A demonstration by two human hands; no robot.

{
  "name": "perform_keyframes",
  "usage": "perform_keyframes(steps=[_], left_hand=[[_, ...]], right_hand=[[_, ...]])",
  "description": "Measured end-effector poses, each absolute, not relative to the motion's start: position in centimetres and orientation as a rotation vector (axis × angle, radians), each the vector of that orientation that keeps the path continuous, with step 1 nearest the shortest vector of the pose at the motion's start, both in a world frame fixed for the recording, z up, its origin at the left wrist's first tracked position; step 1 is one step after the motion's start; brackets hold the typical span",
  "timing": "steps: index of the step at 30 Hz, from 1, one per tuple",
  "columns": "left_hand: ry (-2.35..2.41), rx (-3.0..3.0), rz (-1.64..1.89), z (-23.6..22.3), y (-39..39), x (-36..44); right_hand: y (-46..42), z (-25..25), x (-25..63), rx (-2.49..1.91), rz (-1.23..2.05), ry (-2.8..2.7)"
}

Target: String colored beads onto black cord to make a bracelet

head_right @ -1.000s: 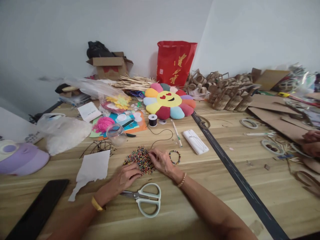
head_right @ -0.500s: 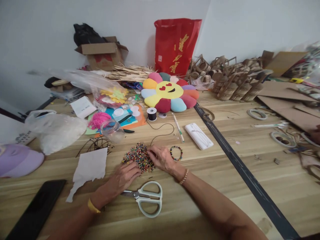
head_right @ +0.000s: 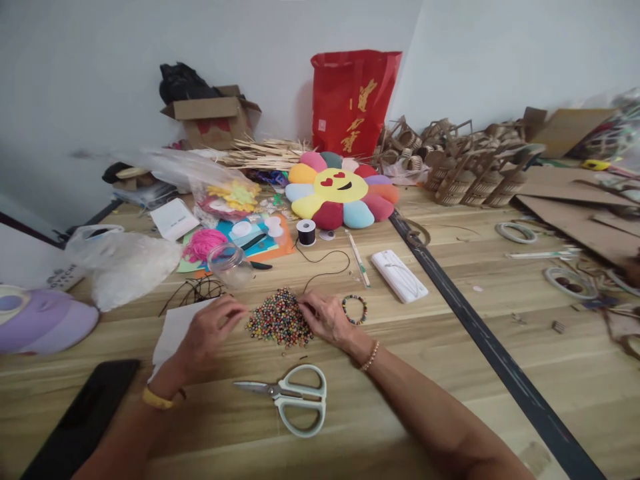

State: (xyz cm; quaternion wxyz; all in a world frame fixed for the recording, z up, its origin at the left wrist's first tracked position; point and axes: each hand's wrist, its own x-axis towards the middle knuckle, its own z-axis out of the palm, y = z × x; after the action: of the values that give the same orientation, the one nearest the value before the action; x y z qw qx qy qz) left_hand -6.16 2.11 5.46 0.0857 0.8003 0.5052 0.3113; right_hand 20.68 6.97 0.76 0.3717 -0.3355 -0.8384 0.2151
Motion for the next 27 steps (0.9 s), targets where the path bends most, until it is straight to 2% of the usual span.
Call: perform_keyframes(steps=[4,7,10,14,18,27], left_hand=[[1.954,2.293,1.001,5.2,3.1,-9.7],[2.018,2.372,0.912,5.4,3.1,-10.5],[1.864,2.456,0.876,6.2,2.6,-8.4],[1.416,2.453,0.738,6.8,1.7,-2.9],[1.159,2.485,0.442,6.0,0.6,1.8],[1.111,2.741,0.277,3.0,-1.1,3.2]], right_hand=[[6.9,0.9,20.6,-0.867,0.579,-2.103],[7.0,1.1,20.6,-0.906,0.585,-2.051],[7.0,1.4,20.6,-0.936,0.575,-2.027],[7.0,1.6,20.6,-0.933,0.565,-2.012],[7.0,1.5,20.8,-0.931,0.57,-2.03],[7.3,0.6,20.9,-0.888,0.538,-2.026]])
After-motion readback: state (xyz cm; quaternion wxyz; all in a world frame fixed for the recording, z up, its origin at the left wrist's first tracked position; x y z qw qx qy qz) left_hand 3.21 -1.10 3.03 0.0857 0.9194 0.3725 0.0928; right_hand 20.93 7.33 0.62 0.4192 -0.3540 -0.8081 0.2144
